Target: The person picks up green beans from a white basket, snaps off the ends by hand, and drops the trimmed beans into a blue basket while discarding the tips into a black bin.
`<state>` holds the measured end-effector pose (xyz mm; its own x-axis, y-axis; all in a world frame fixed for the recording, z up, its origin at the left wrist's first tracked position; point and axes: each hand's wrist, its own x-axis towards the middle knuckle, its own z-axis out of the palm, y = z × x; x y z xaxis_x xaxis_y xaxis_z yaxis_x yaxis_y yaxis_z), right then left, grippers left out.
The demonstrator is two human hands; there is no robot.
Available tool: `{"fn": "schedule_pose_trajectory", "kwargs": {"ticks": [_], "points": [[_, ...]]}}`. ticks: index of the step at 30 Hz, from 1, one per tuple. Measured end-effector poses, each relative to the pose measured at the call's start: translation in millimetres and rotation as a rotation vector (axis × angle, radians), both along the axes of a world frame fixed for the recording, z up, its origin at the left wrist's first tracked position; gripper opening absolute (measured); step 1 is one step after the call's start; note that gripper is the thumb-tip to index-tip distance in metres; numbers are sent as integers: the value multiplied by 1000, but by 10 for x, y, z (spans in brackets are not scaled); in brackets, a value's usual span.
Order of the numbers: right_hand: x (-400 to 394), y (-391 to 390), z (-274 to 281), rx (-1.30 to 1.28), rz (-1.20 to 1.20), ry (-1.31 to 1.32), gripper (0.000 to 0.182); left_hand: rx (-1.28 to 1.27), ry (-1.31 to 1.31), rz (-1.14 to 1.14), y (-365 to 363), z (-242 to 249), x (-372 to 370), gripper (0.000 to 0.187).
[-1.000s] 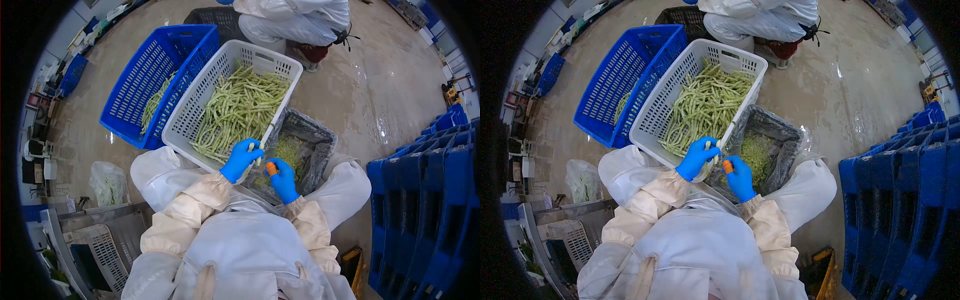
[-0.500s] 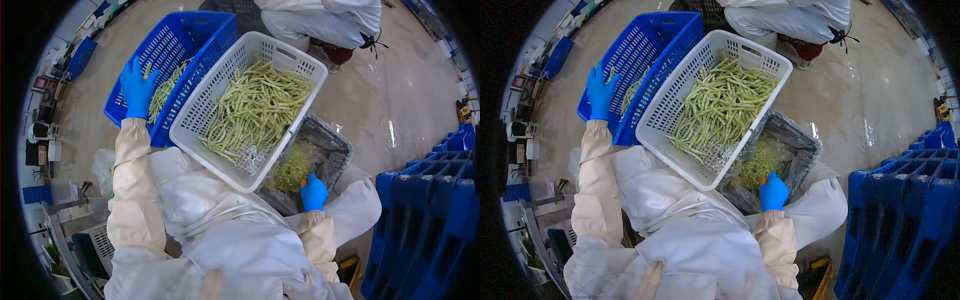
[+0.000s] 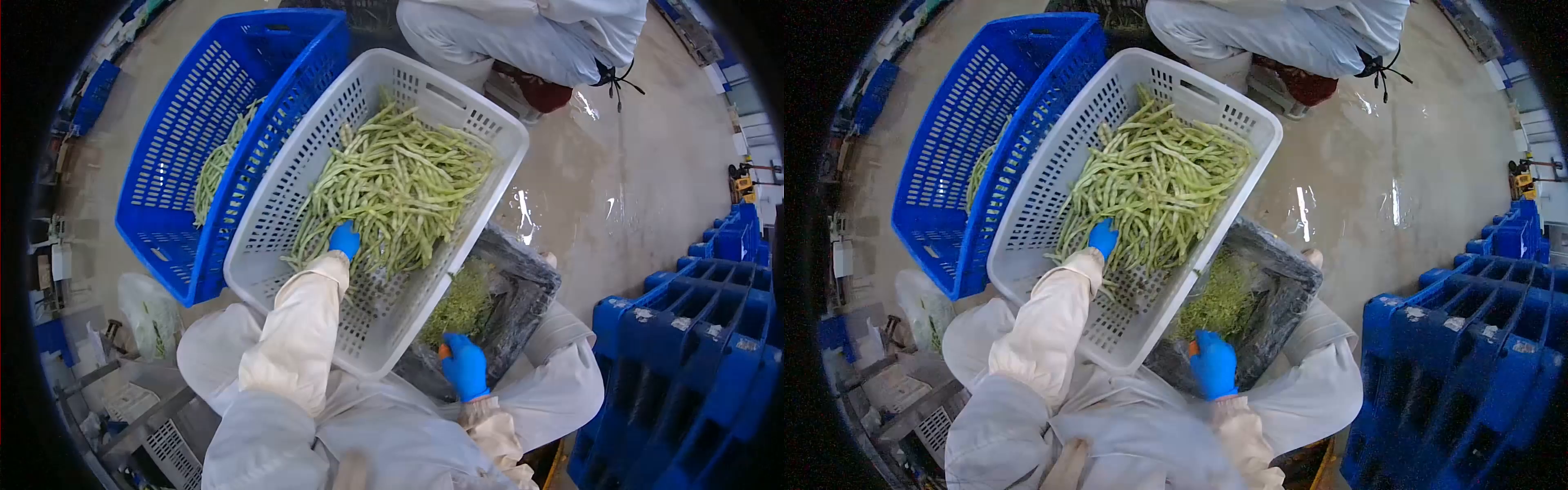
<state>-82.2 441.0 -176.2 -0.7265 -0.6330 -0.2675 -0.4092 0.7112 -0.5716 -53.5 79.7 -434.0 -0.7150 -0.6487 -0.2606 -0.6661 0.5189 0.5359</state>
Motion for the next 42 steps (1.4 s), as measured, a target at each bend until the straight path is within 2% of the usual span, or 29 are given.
{"fn": "schedule_pose_trajectory", "kwargs": {"ticks": [1, 2, 3, 5, 6, 7, 9, 10, 13, 15, 17, 18, 19, 21, 22, 24, 26, 31, 33, 34, 35, 37, 38, 39, 40, 41, 42], "points": [[-6, -35, 18, 8, 0, 2, 18, -71, 97, 138, 9, -153, -12, 39], [-13, -76, 76, 7, 4, -50, 14, 111, 81, 184, 20, 1, -86, 42], [-17, -102, 103, 4, 6, -100, 12, 115, 83, 182, 49, 56, -144, 42], [0, -103, 70, -7, -3, -119, 13, -67, -237, -4, 168, 172, -236, 44], [7, -109, 70, -43, -6, -140, 14, -232, -50, 19, 295, 233, -237, 40], [14, -109, 74, -78, -11, -160, 14, -230, -40, 9, 319, 309, -292, 40], [14, -102, 103, -74, -19, -138, 15, -109, -168, 392, 364, 346, -399, 35], [16, -94, 117, -73, -13, -130, 15, -98, -1, 430, 349, 304, -347, 34], [34, -59, 93, 4, 18, -117, 19, -156, -14, 318, 355, 335, -358, 38], [91, -40, 32, -26, 26, -111, 19, -107, 10, 258, 371, 271, -358, 38], [126, -4, -29, -48, 26, -102, 19, 244, -88, 114, 317, 192, -396, 38], [137, 14, -52, -25, 55, -99, 18, 123, -142, 115, 336, 224, -431, 33], [156, 31, -76, -2, 87, -101, 18, 125, -136, 110, 344, 255, -474, 33], [149, -50, 82, -4, 52, -85, 15, -98, -145, 52, 303, 331, -366, 29], [120, -80, 130, 34, 68, -96, 14, -269, -10, 57, 313, 379, -298, 20], [106, -93, 157, 57, 82, -111, 13, -193, 53, 88, 209, 621, -222, 21], [154, -68, 121, -51, 68, -69, 13, -107, 157, 58, 147, 1038, -134, 21], [135, -56, 174, -161, 74, -1, 14, -286, -18, -79, -19, 1680, 132, 25], [125, -68, 221, -284, -25, 98, 17, -262, 0, -95, 24, 2048, 211, 24], [118, -59, 258, -297, -34, 100, 17, -391, 159, -142, 72, 2190, 231, 21], [101, -48, 297, -409, -128, 33, 21, -405, 164, -151, 164, 2346, 233, 21], [66, -55, 368, -532, -230, -28, 25, 76, 461, -187, 504, 2732, 229, 21], [60, -55, 401, -669, -310, -66, 29, 70, 463, -201, 705, 2918, 252, 21], [46, -43, 436, -805, -388, -105, 34, 187, 454, -244, 922, 3108, 289, 21], [17, -9, 525, -860, -395, -273, 36, 303, 444, -287, 1105, 3268, 324, 21], [9, 13, 584, -870, -400, -268, 36, 296, 445, -297, 1251, 3398, 355, 21], [3, 32, 633, -977, -381, -440, 35, 245, 465, -370, 1378, 3509, 384, 21]]}}
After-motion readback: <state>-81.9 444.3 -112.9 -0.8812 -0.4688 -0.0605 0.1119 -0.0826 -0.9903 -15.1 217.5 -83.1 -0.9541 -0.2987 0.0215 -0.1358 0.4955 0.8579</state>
